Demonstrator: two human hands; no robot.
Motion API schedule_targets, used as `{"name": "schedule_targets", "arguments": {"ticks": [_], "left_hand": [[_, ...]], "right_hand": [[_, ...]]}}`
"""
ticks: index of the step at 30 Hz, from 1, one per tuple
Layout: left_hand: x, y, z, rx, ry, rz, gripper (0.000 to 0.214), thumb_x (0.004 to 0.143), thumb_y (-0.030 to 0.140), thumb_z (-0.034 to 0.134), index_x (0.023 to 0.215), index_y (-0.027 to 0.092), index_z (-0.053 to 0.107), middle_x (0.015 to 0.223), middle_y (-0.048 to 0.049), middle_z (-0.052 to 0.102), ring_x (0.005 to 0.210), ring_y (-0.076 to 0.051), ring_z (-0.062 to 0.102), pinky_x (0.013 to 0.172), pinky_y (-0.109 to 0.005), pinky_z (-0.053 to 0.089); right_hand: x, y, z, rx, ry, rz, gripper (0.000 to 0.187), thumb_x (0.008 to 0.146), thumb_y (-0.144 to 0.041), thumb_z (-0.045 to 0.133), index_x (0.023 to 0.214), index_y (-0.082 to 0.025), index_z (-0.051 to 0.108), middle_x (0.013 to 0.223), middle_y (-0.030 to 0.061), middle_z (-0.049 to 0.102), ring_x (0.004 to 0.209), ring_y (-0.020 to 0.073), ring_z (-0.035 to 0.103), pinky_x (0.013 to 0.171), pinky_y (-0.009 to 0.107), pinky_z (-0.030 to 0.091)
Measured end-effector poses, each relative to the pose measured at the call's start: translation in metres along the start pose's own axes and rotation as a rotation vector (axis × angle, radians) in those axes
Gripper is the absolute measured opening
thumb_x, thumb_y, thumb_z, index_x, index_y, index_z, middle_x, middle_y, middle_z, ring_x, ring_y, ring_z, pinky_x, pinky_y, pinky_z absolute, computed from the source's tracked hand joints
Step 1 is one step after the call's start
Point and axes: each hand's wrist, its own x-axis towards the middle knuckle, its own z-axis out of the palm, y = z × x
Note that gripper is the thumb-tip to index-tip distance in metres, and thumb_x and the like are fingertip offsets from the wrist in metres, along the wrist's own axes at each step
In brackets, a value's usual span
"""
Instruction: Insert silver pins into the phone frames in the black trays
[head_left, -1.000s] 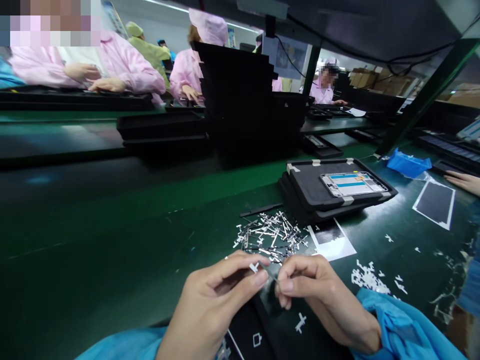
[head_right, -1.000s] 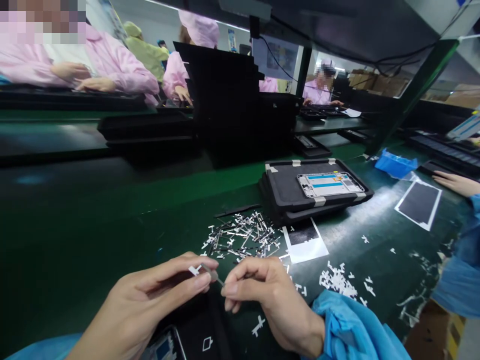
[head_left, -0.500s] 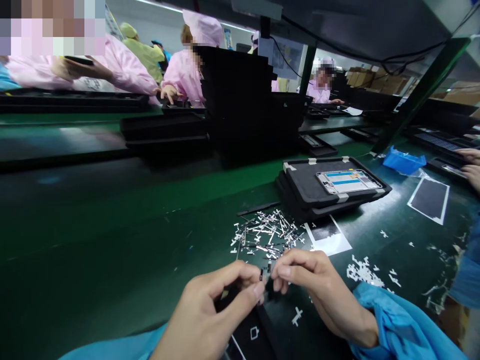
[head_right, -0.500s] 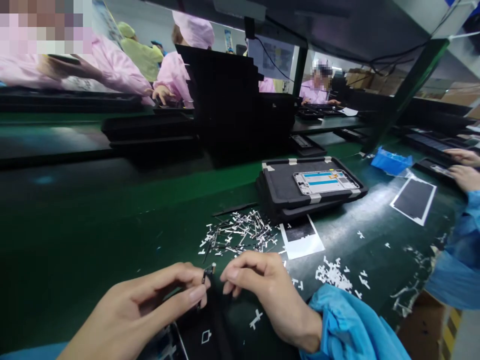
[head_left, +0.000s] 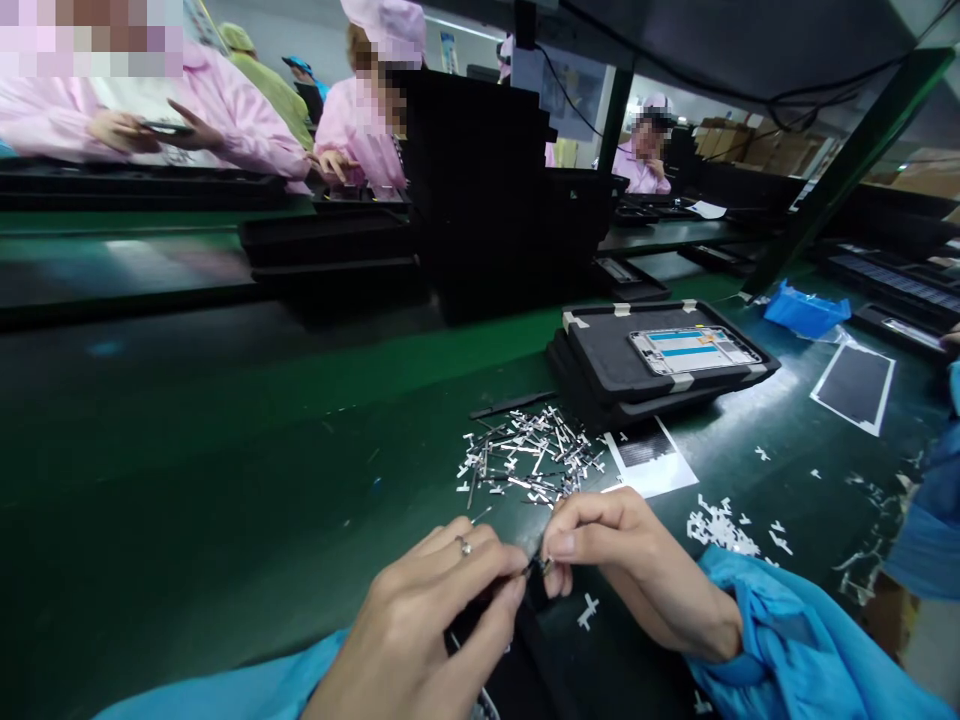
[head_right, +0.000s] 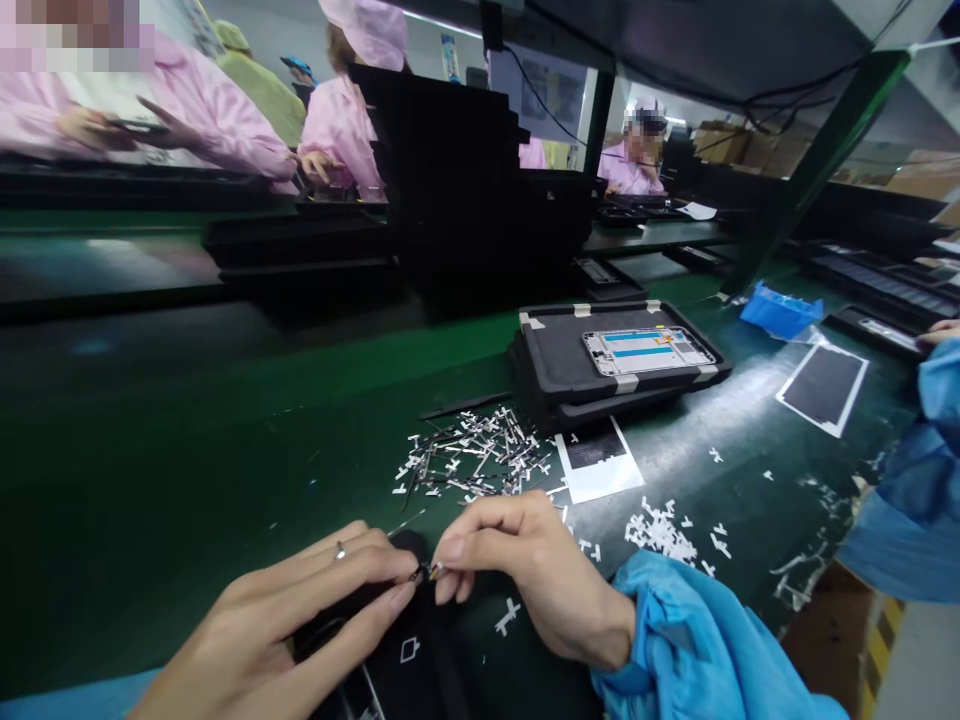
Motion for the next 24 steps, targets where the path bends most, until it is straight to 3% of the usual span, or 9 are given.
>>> {"name": "schedule_targets", "arguments": {"ticks": [5, 9, 13, 16, 18, 21, 23, 24], "left_hand": [[0.007, 0.009, -0.011, -0.119, -0.106, -0.119, 0.014, 0.08, 0.022, 0.049, 0.069, 0.023, 0.058, 0.061, 0.009, 0.059, 0.055, -0.004, 0.056, 0.054, -0.008, 0.042], [0.0, 0.007, -0.032, -0.127, 0.038, -0.204, 0.019, 0.077, 0.034, 0.053, 0.062, 0.026, 0.061, 0.06, 0.0094, 0.063, 0.049, -0.005, 0.057, 0.046, -0.006, 0.042], [-0.029, -0.013, -0.05, -0.007, 0.139, -0.296, 0.01, 0.074, 0.038, 0.057, 0.07, 0.031, 0.062, 0.067, 0.011, 0.065, 0.055, -0.006, 0.059, 0.05, -0.004, 0.043], [-0.053, -0.027, -0.054, 0.041, 0.104, -0.37, 0.011, 0.074, 0.04, 0.056, 0.07, 0.031, 0.062, 0.067, 0.0106, 0.064, 0.056, -0.006, 0.059, 0.053, -0.005, 0.043], [-0.063, -0.03, -0.055, 0.04, 0.068, -0.436, 0.016, 0.076, 0.043, 0.053, 0.069, 0.031, 0.062, 0.067, 0.0098, 0.065, 0.058, -0.007, 0.059, 0.05, -0.006, 0.043], [-0.067, -0.028, -0.055, 0.06, 0.018, -0.512, 0.022, 0.078, 0.045, 0.049, 0.069, 0.029, 0.061, 0.07, 0.0079, 0.064, 0.063, -0.009, 0.06, 0.05, -0.01, 0.043], [-0.065, -0.025, -0.054, 0.079, -0.006, -0.512, 0.025, 0.079, 0.044, 0.046, 0.067, 0.027, 0.06, 0.069, 0.0062, 0.062, 0.063, -0.01, 0.059, 0.051, -0.013, 0.044], [-0.064, -0.023, -0.053, 0.087, -0.021, -0.512, 0.026, 0.08, 0.043, 0.044, 0.067, 0.026, 0.06, 0.069, 0.0052, 0.062, 0.064, -0.011, 0.058, 0.053, -0.015, 0.044]], "right_hand": [[0.003, 0.003, 0.001, -0.084, 0.006, -0.002, 0.017, 0.073, -0.028, 0.055, 0.063, -0.015, 0.054, 0.056, -0.0013, 0.051, 0.054, 0.0093, 0.047, 0.055, 0.021, 0.037], [-0.01, -0.01, -0.007, -0.304, 0.059, -0.051, 0.017, 0.079, -0.025, 0.053, 0.064, -0.017, 0.053, 0.064, -0.0023, 0.05, 0.063, 0.0089, 0.045, 0.06, 0.019, 0.034], [-0.043, -0.017, -0.043, -0.994, 0.289, -0.185, 0.024, 0.086, -0.033, 0.046, 0.066, -0.019, 0.049, 0.067, -0.0013, 0.05, 0.062, 0.0117, 0.047, 0.056, 0.021, 0.035], [-0.069, -0.008, -0.079, -1.411, 0.415, -0.286, 0.031, 0.087, -0.041, 0.041, 0.065, -0.02, 0.048, 0.06, -0.0005, 0.048, 0.051, 0.0126, 0.045, 0.049, 0.024, 0.036], [-0.081, 0.001, -0.09, -1.7, 0.439, -0.375, 0.025, 0.089, -0.036, 0.035, 0.081, -0.019, 0.052, 0.071, 0.0042, 0.053, 0.064, 0.0183, 0.052, 0.059, 0.031, 0.041], [-0.086, 0.014, -0.072, -1.88, 0.284, -0.601, 0.027, 0.088, -0.021, 0.03, 0.105, -0.013, 0.05, 0.09, 0.0115, 0.057, 0.084, 0.0253, 0.054, 0.076, 0.044, 0.04], [-0.086, 0.026, -0.043, -1.79, 0.098, -0.777, 0.029, 0.088, -0.016, 0.026, 0.102, -0.013, 0.052, 0.087, 0.0093, 0.059, 0.083, 0.0216, 0.055, 0.084, 0.044, 0.039], [-0.085, 0.034, -0.028, -1.759, -0.03, -0.83, 0.028, 0.088, -0.011, 0.028, 0.097, -0.015, 0.054, 0.084, 0.0052, 0.06, 0.079, 0.0168, 0.056, 0.087, 0.038, 0.039]]}}
